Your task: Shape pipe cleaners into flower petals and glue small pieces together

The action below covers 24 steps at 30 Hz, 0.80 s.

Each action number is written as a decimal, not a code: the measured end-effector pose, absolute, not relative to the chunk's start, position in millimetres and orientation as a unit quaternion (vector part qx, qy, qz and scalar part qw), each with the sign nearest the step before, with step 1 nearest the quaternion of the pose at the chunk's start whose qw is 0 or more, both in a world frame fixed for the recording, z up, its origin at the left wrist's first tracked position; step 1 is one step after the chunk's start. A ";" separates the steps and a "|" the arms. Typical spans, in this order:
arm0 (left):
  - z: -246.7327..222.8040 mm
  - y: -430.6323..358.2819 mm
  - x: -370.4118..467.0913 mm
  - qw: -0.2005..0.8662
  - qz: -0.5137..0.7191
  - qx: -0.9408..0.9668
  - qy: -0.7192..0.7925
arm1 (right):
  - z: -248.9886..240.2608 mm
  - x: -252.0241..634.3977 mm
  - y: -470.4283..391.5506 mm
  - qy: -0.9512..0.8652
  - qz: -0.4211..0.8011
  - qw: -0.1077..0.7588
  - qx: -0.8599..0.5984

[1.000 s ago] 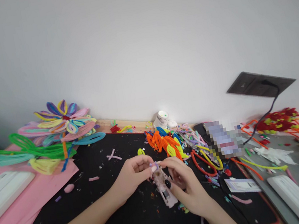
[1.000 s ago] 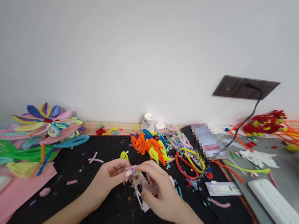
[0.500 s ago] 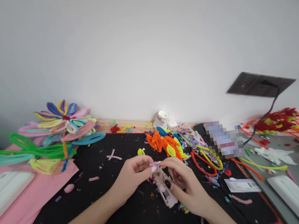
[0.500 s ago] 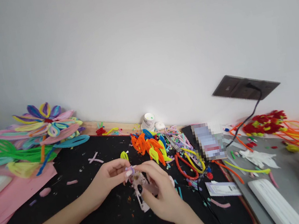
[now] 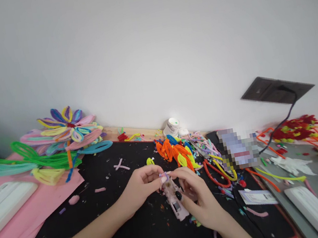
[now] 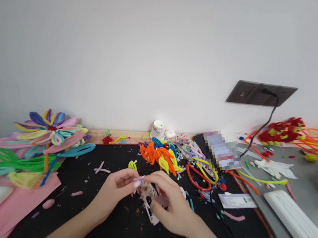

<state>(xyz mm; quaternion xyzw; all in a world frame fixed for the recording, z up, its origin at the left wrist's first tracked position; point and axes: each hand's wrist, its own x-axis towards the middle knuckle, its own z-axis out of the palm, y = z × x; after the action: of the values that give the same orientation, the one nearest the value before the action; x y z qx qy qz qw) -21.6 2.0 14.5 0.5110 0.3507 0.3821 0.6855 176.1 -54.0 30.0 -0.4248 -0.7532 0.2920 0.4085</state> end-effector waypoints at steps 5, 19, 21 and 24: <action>13.7 3.7 -21.8 0.686 0.383 0.511 0.349 | 28.7 176.6 -53.4 -0.753 0.296 0.410 -0.420; 14.1 2.3 -21.5 0.682 0.378 0.521 0.347 | 31.3 175.0 -54.3 -0.751 0.296 0.402 -0.432; 13.2 2.2 -21.6 0.684 0.379 0.520 0.346 | 31.4 175.2 -54.6 -0.752 0.293 0.407 -0.427; 11.5 2.0 -22.0 0.681 0.380 0.521 0.346 | 30.9 175.7 -54.3 -0.753 0.292 0.410 -0.424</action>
<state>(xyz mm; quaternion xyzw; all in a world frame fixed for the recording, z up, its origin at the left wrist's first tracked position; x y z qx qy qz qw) -22.0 2.0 11.5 0.5213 0.3459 0.3799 0.6814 175.7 -54.3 30.9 -0.4239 -0.7530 0.2916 0.4102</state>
